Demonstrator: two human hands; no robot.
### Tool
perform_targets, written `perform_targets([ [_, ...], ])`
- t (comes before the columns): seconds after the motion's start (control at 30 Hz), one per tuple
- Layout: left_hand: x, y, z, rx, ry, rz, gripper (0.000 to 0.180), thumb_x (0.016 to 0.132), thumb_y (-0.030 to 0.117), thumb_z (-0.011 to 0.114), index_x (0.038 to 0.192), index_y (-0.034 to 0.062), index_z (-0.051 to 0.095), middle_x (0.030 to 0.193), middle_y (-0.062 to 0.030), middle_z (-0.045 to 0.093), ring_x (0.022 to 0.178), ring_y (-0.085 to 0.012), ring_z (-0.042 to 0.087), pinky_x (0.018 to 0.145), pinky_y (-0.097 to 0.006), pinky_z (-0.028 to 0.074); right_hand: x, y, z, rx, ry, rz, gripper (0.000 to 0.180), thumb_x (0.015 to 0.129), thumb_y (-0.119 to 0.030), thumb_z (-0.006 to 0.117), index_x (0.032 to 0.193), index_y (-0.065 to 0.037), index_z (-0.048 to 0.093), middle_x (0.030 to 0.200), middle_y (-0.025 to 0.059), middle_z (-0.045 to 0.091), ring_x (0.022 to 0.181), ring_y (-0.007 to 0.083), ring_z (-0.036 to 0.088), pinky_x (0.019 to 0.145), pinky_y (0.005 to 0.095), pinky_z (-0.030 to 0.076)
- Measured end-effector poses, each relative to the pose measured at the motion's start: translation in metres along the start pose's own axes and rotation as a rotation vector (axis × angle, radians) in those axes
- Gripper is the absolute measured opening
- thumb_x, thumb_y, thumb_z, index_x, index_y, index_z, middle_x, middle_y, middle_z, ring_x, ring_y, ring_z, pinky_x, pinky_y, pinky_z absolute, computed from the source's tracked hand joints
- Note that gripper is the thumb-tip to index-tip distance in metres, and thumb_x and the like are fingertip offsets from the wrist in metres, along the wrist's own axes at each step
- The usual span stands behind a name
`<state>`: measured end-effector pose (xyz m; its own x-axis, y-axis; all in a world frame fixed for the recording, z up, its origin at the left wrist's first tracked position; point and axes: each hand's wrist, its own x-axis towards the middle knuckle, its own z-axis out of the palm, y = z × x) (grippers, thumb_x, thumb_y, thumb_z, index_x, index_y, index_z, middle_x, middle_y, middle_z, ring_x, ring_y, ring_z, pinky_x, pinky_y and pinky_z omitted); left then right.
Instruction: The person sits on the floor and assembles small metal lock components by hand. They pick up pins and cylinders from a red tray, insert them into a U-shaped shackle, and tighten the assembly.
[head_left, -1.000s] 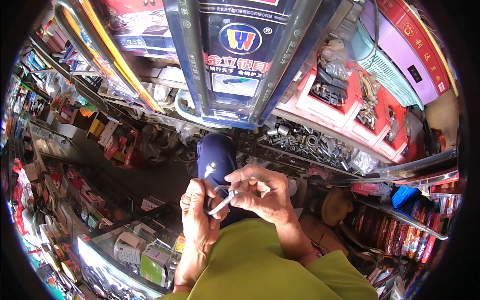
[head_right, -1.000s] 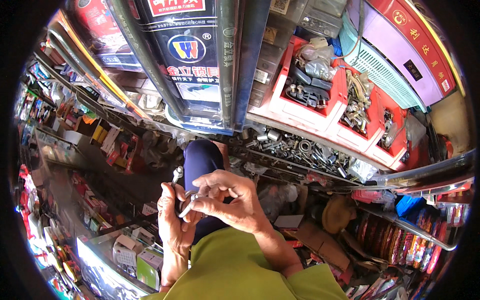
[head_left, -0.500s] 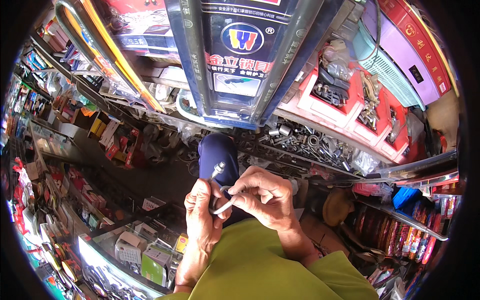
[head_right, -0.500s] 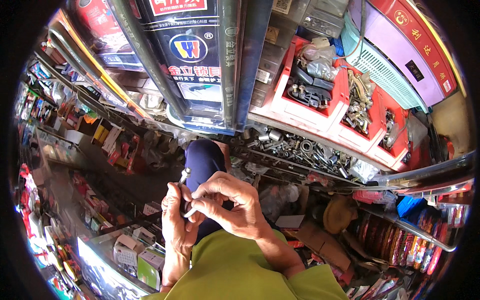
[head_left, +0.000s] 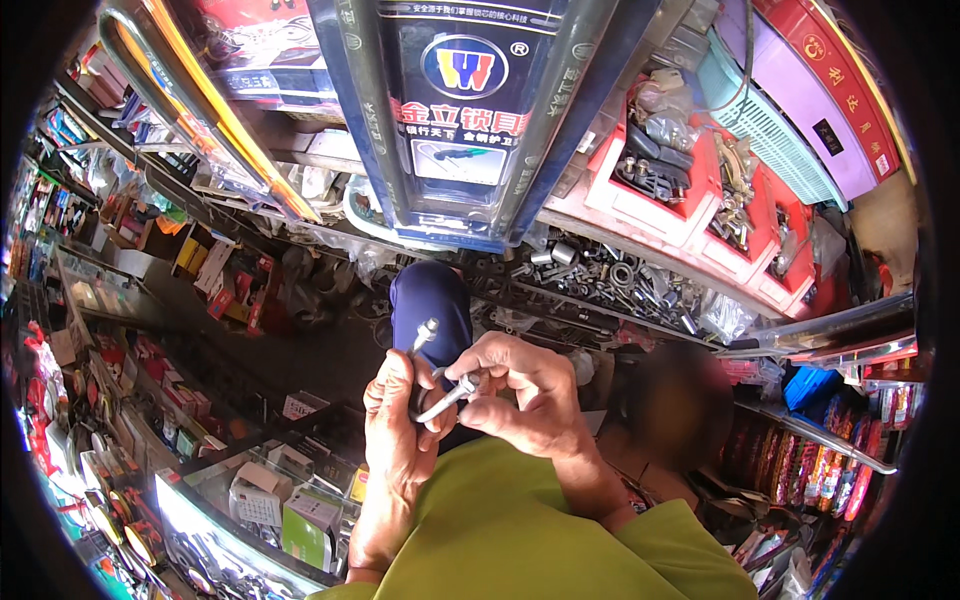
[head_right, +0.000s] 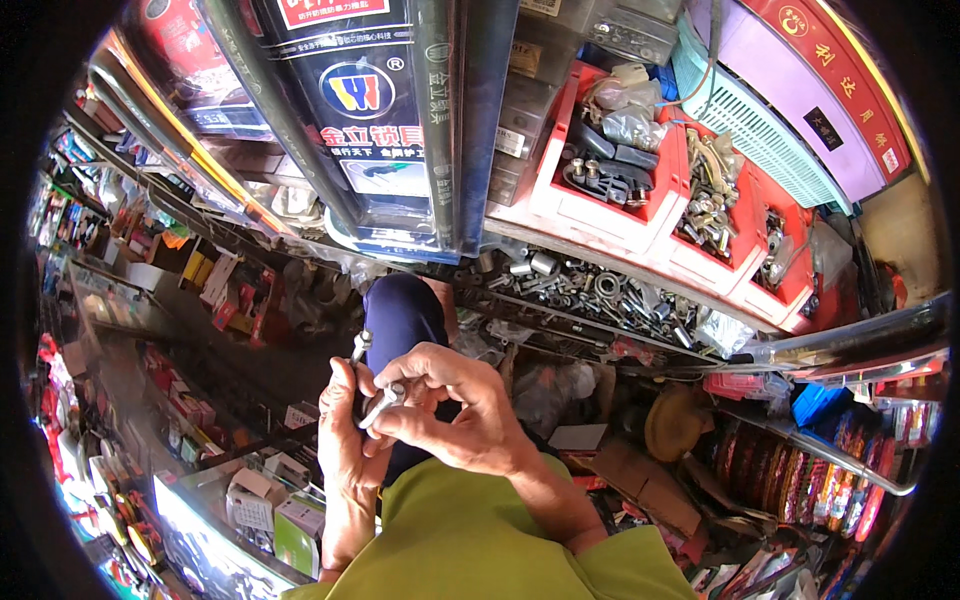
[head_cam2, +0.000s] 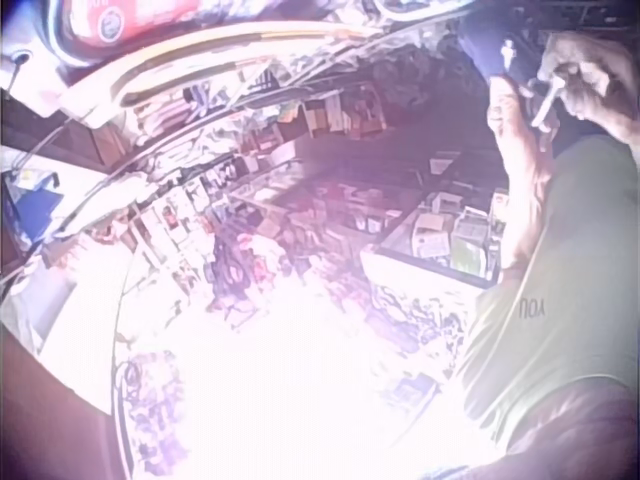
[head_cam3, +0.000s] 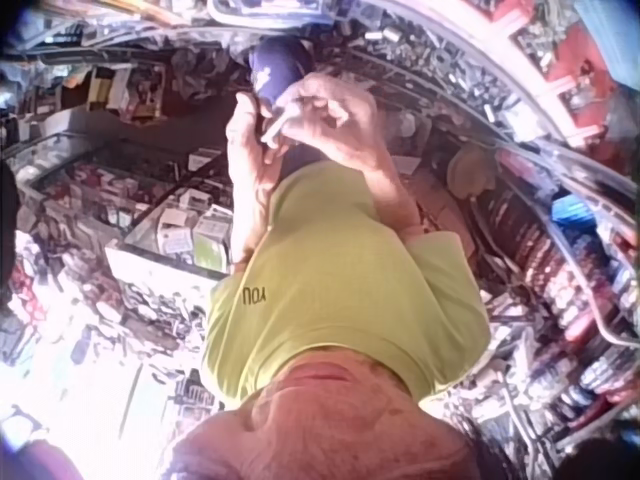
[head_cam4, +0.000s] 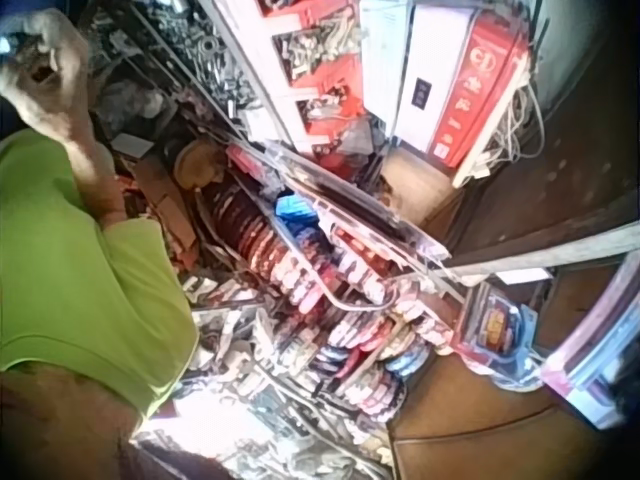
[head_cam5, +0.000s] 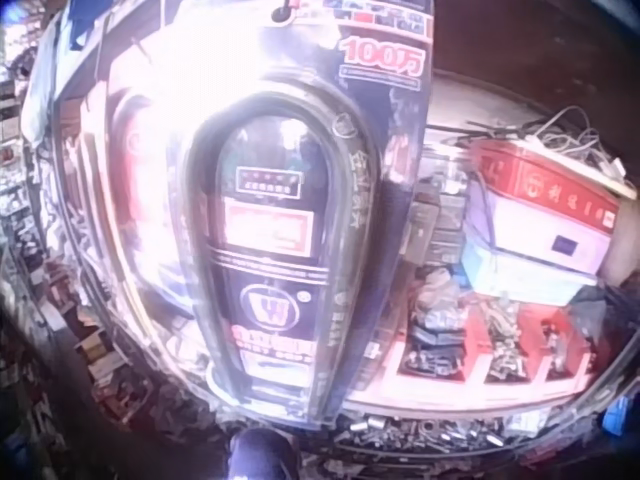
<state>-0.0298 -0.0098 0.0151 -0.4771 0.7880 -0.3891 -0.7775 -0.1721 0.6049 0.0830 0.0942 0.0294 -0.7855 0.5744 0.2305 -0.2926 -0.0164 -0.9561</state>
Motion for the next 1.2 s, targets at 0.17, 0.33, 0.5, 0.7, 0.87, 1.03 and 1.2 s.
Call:
perform_targets([
  [0.17, 0.0, -0.003, -0.001, -0.03, -0.056, -0.005, 0.037, 0.103, 0.033, 0.042, 0.082, 0.0047, 0.054, 0.051, -0.003, 0.046, 0.034, -0.0079, 0.032, 0.037, -0.022, 0.029, 0.0, -0.005, 0.007, 0.061, 0.122, 0.033, 0.012, 0.087, 0.0, 0.067, 0.096, 0.007, 0.065, 0.088, 0.0088, 0.06, 0.073, 0.0107, 0.058, 0.061, 0.0219, 0.045],
  [0.33, 0.001, -0.003, -0.001, -0.032, -0.044, -0.025, 0.038, 0.103, 0.035, 0.042, 0.082, 0.0051, 0.054, 0.051, -0.0024, 0.046, 0.034, -0.0076, 0.031, 0.037, -0.022, 0.03, 0.0, -0.008, -0.003, -0.01, 0.045, -0.019, 0.017, 0.088, 0.0, 0.064, 0.103, 0.006, 0.068, 0.102, 0.013, 0.061, 0.084, 0.0151, 0.061, 0.068, 0.0246, 0.048],
  [0.5, 0.002, -0.002, -0.003, -0.097, -0.087, -0.062, 0.039, 0.102, 0.037, 0.041, 0.082, 0.0059, 0.052, 0.05, -0.0014, 0.043, 0.034, -0.0075, 0.028, 0.038, -0.022, 0.03, -0.001, 0.001, -0.01, 0.054, 0.024, -0.075, 0.026, 0.088, 0.001, 0.062, 0.113, 0.006, 0.063, 0.112, 0.0183, 0.059, 0.088, 0.0175, 0.061, 0.072, 0.0273, 0.051],
  [0.7, 0.002, -0.003, -0.003, -0.062, -0.073, -0.021, 0.038, 0.103, 0.035, 0.042, 0.082, 0.0048, 0.053, 0.05, -0.0022, 0.044, 0.034, -0.0077, 0.03, 0.038, -0.023, 0.029, -0.006, 0.0, 0.0, 0.047, 0.095, 0.113, 0.019, 0.087, 0.001, 0.065, 0.105, 0.007, 0.062, 0.092, 0.0097, 0.061, 0.073, 0.0104, 0.06, 0.065, 0.0238, 0.049],
  [0.87, 0.002, -0.002, 0.0, -0.011, -0.043, 0.032, 0.037, 0.103, 0.033, 0.042, 0.082, 0.004, 0.053, 0.05, -0.003, 0.047, 0.034, -0.0075, 0.033, 0.038, -0.023, 0.03, -0.003, -0.01, 0.003, -0.104, 0.104, 0.056, 0.014, 0.09, -0.004, 0.063, 0.101, 0.005, 0.064, 0.091, 0.0072, 0.06, 0.068, 0.0075, 0.058, 0.06, 0.0207, 0.046],
  [1.03, 0.002, -0.002, -0.001, 0.027, -0.012, 0.075, 0.038, 0.102, 0.033, 0.044, 0.08, 0.0041, 0.054, 0.051, -0.0029, 0.048, 0.035, -0.0066, 0.035, 0.037, -0.021, 0.029, -0.002, -0.01, 0.004, -0.051, 0.167, 0.121, 0.014, 0.09, -0.006, 0.064, 0.099, 0.004, 0.065, 0.091, 0.0069, 0.06, 0.071, 0.0075, 0.057, 0.059, 0.0211, 0.046],
  [1.2, 0.002, -0.003, 0.0, 0.063, 0.006, 0.083, 0.039, 0.102, 0.034, 0.046, 0.078, 0.0042, 0.054, 0.051, -0.0021, 0.049, 0.035, -0.006, 0.035, 0.035, -0.02, 0.027, -0.007, -0.004, 0.0, -0.135, 0.146, 0.139, 0.014, 0.09, -0.008, 0.064, 0.1, 0.003, 0.065, 0.086, 0.0048, 0.059, 0.065, 0.0067, 0.055, 0.057, 0.0212, 0.044],
])
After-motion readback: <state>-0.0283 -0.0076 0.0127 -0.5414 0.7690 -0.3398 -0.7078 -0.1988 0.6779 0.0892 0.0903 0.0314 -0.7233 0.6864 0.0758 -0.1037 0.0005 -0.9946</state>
